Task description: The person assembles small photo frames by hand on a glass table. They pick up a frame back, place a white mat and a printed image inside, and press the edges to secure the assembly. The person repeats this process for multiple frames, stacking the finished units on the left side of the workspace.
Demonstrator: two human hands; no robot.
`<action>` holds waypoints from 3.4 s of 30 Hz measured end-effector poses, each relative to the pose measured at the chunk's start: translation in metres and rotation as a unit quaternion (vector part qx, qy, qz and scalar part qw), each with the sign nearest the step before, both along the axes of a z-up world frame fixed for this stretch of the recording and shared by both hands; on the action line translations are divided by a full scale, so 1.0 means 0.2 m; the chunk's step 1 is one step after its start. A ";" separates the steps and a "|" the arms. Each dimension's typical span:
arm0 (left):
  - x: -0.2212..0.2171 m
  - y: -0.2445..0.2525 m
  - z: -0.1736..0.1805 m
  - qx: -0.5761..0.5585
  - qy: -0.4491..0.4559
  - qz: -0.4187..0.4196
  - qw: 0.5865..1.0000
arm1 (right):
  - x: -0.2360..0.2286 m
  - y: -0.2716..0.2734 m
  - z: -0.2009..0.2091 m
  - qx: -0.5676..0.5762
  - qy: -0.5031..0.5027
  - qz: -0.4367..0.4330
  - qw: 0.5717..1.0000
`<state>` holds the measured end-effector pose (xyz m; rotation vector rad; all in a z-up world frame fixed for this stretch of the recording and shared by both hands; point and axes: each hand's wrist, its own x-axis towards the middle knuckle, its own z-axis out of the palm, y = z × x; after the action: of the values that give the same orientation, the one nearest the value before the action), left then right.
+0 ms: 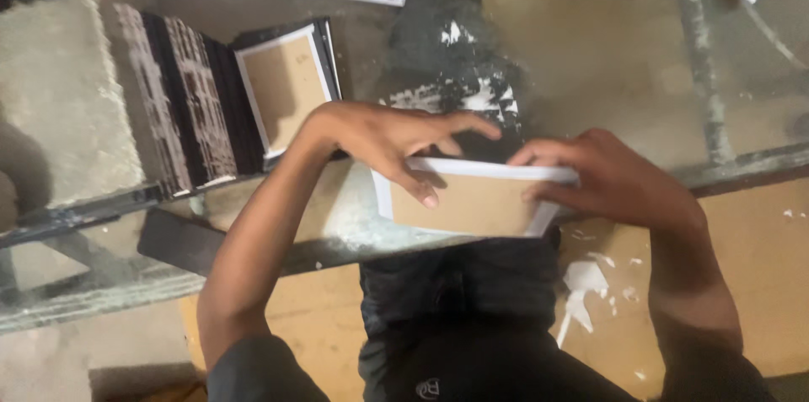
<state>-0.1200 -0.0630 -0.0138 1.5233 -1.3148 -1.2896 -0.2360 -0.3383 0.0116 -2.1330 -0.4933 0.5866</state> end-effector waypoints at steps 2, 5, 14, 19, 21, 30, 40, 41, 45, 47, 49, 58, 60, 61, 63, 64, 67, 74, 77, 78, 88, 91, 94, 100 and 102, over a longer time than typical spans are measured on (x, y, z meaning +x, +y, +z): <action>-0.02 -0.07 -0.15 -0.011 -0.043 -0.001 0.999 | 0.03 0.00 -0.04 -0.013 -0.036 -0.001 0.999; -0.04 -0.08 -0.23 -0.003 -0.144 0.097 0.985 | 0.06 -0.03 -0.11 -0.088 -0.091 -0.064 0.990; -0.19 -0.17 -0.30 0.038 -0.487 0.298 0.820 | 0.20 -0.04 -0.51 -0.178 -0.378 -0.104 0.902; -0.27 -0.16 -0.36 0.051 -0.526 0.292 0.797 | 0.11 -0.02 -0.55 -0.203 -0.384 -0.105 0.894; -0.29 -0.16 -0.38 0.036 -0.512 0.309 0.801 | 0.14 0.01 -0.51 -0.186 -0.335 -0.145 0.912; -0.35 -0.18 -0.45 -0.005 -0.465 0.383 0.798 | 0.15 0.15 -0.48 -0.205 -0.403 -0.022 0.892; -0.37 -0.20 -0.46 -0.019 -0.503 0.403 0.764 | 0.08 0.14 -0.49 -0.283 -0.411 -0.015 0.866; -0.38 -0.19 -0.46 -0.016 -0.508 0.399 0.764 | 0.06 0.13 -0.50 -0.306 -0.391 -0.032 0.868; -0.38 -0.24 -0.39 0.038 -0.547 0.372 0.749 | -0.01 0.00 -0.50 -0.374 -0.351 -0.073 0.855; -0.39 -0.32 -0.35 0.106 -0.450 0.369 0.806 | -0.02 -0.03 -0.51 -0.410 -0.358 -0.071 0.836; -0.42 -0.40 -0.34 0.085 -0.444 0.374 0.810 | -0.02 -0.04 -0.54 -0.452 -0.366 -0.056 0.811; -0.55 0.03 -0.38 0.148 -0.498 0.467 0.715 | -0.07 -0.03 -0.55 -0.333 -0.291 -0.173 0.880; -0.57 0.02 -0.36 0.148 -0.520 0.464 0.701 | -0.06 0.01 -0.53 -0.354 -0.280 -0.194 0.871; -0.56 -0.02 -0.36 0.129 -0.514 0.486 0.695 | -0.06 0.03 -0.51 -0.369 -0.276 -0.202 0.864; -0.52 -0.11 -0.36 0.092 -0.500 0.526 0.682 | -0.10 0.16 -0.51 -0.302 -0.244 -0.204 0.899; -0.47 -0.17 -0.35 0.091 -0.483 0.529 0.692 | -0.10 0.23 -0.51 -0.267 -0.226 -0.206 0.914; -0.37 -0.27 -0.33 0.097 -0.456 0.519 0.716 | -0.09 0.36 -0.54 -0.262 -0.195 -0.179 0.928; -0.23 -0.11 -0.11 0.198 -0.267 0.402 0.853 | -0.22 0.25 -0.59 -0.042 -0.277 -0.379 0.882; -0.24 0.00 -0.11 -0.008 -0.103 0.336 0.936 | -0.26 0.15 -0.59 0.259 -0.146 -0.422 0.856; -0.25 0.03 -0.12 -0.105 -0.029 0.305 0.946 | -0.25 0.06 -0.58 0.301 -0.023 -0.410 0.860; -0.04 0.08 0.03 -0.194 0.037 0.285 0.938 | -0.06 -0.19 -0.14 0.002 -0.056 -0.133 0.990; -0.07 -0.03 -0.02 -0.095 -0.183 0.178 0.962 | 0.03 -0.11 -0.09 -0.135 -0.064 -0.107 0.983; -0.10 -0.11 -0.04 0.092 -0.316 0.190 0.925 | 0.06 -0.06 -0.15 -0.115 -0.230 -0.128 0.958; -0.18 -0.18 -0.21 0.066 -0.532 0.246 0.808 | 0.17 -0.04 -0.44 -0.211 -0.378 -0.089 0.897; -0.21 -0.17 -0.27 0.062 -0.534 0.250 0.805 | 0.14 -0.05 -0.50 -0.216 -0.377 -0.096 0.896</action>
<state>-0.1620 -0.0975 -0.0684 2.6316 -1.2600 -0.0811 -0.2090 -0.3474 -0.0893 -2.7740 -0.5880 -0.3148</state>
